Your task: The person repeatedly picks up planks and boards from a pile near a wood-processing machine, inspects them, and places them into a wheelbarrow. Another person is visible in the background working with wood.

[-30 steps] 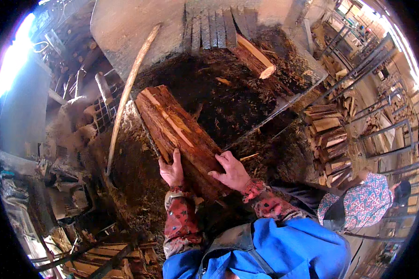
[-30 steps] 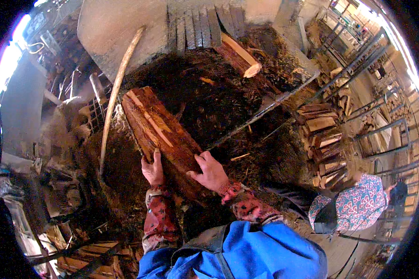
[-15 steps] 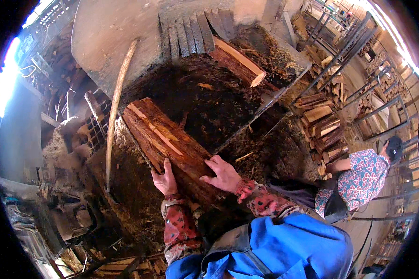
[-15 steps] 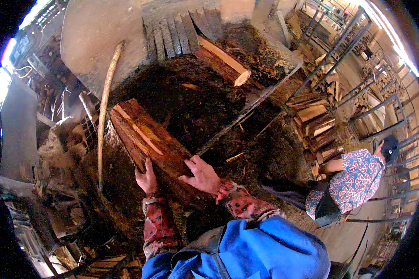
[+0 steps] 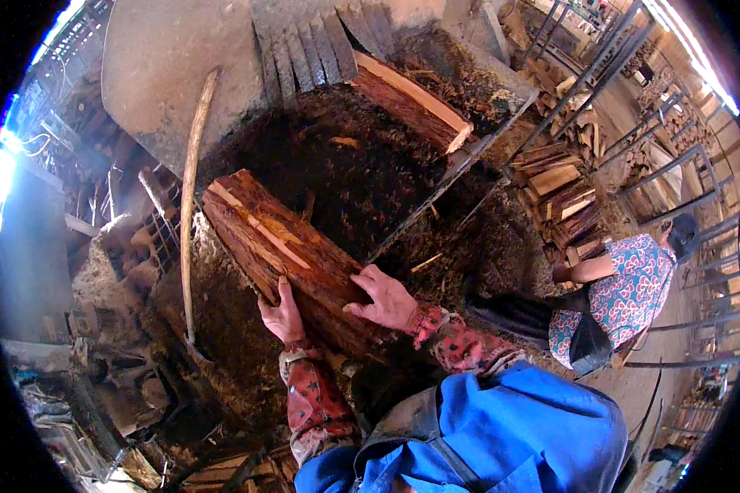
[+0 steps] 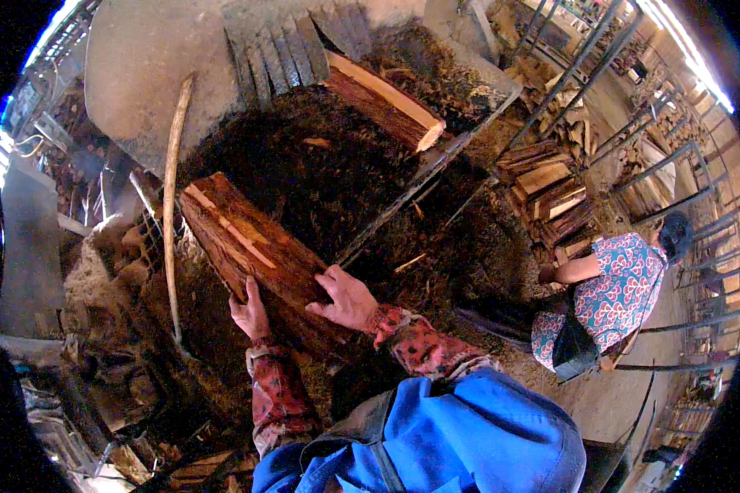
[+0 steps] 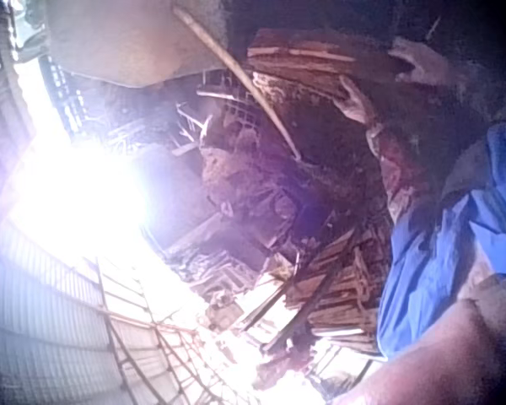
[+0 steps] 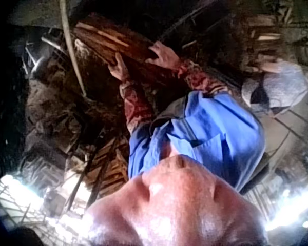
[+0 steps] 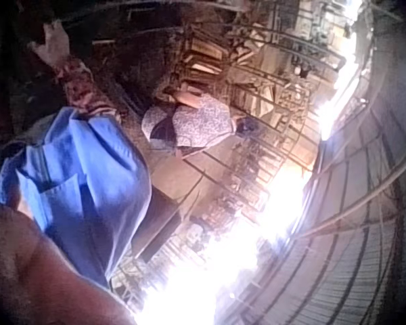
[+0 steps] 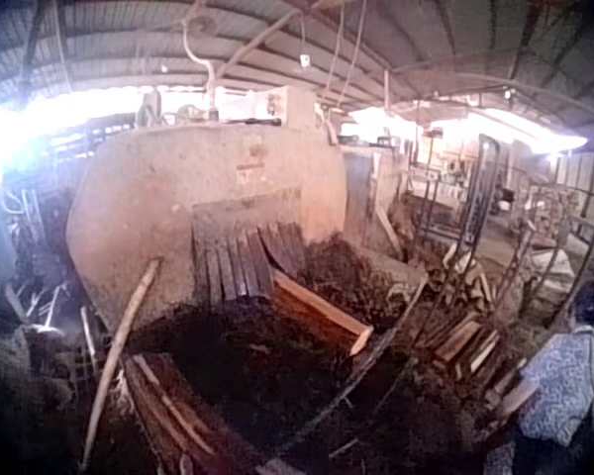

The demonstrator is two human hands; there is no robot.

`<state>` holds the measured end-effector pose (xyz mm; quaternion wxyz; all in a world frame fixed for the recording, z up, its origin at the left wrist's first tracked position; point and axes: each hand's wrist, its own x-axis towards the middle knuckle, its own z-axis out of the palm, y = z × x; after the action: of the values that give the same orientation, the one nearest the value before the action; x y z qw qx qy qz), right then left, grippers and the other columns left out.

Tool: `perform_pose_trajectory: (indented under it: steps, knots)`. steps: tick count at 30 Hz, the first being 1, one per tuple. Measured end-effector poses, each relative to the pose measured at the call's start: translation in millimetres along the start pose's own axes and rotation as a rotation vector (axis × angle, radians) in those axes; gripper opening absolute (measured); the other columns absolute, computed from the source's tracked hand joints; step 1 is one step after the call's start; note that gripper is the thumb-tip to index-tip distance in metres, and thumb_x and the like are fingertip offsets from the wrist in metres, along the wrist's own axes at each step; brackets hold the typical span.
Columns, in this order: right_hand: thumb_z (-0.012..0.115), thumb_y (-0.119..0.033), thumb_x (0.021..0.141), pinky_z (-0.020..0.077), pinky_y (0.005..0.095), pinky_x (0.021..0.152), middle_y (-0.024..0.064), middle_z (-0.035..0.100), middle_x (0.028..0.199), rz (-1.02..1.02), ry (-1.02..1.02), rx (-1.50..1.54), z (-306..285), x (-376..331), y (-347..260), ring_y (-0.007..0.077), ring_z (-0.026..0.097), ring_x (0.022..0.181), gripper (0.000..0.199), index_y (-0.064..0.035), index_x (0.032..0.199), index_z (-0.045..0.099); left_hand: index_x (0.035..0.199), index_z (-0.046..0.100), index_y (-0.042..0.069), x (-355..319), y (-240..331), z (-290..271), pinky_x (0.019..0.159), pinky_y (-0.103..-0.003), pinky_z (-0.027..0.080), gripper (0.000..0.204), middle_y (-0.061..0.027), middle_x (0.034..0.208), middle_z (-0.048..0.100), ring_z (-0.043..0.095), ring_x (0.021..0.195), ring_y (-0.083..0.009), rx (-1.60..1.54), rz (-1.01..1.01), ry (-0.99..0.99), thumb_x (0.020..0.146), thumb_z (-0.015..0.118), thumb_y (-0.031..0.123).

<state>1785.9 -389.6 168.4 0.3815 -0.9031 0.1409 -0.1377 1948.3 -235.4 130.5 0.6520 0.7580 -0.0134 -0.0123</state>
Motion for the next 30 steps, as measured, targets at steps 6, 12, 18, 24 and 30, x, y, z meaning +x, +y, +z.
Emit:
perform_pose_trajectory:
  steps: [6,12,18,24,30]
  knots:
    - [0.073,-0.047,0.081,0.0509,0.0435,0.086,0.0199,0.053,0.111,0.033,-0.005,0.010,-2,0,-5,0.0396,0.059,0.100,0.070,0.0059,0.123,0.056,0.121,0.056,-0.011,0,1,-1,0.083,-0.040,0.049,0.065,-0.0161,0.112,0.068,0.062,0.099,-0.0246,0.007,-0.043,-0.007,0.086,0.075,0.040]
    - [0.075,-0.047,0.080,0.0507,0.0438,0.085,0.0202,0.053,0.112,0.037,-0.007,0.011,3,1,0,0.0397,0.059,0.100,0.071,0.0056,0.124,0.056,0.128,0.049,-0.016,-3,19,-2,0.090,-0.041,0.048,0.089,-0.0235,0.118,0.065,0.062,0.106,-0.0309,0.147,-0.094,0.035,0.080,0.076,0.054]
    - [0.078,-0.043,0.078,0.0506,0.0434,0.085,0.0202,0.053,0.112,0.028,0.007,0.009,1,1,-4,0.0392,0.059,0.100,0.071,0.0068,0.124,0.056,0.121,0.052,-0.018,-1,13,-3,0.087,-0.037,0.050,0.079,-0.0210,0.114,0.067,0.063,0.101,-0.0267,0.083,-0.048,0.019,0.082,0.077,0.047]
    - [0.078,-0.042,0.078,0.0507,0.0428,0.084,0.0196,0.052,0.110,0.000,0.003,0.017,0,4,-3,0.0380,0.059,0.098,0.070,0.0069,0.123,0.056,0.118,0.057,-0.011,3,-1,-2,0.086,-0.035,0.050,0.065,-0.0149,0.111,0.069,0.063,0.098,-0.0217,0.038,-0.033,0.043,0.083,0.079,0.038]
    - [0.077,-0.042,0.078,0.0506,0.0426,0.084,0.0192,0.051,0.110,0.034,-0.008,0.019,1,3,0,0.0372,0.058,0.098,0.070,0.0069,0.123,0.056,0.123,0.054,-0.010,1,2,1,0.088,-0.033,0.048,0.064,-0.0135,0.113,0.068,0.062,0.100,-0.0197,-0.048,-0.045,0.014,0.085,0.078,0.035]
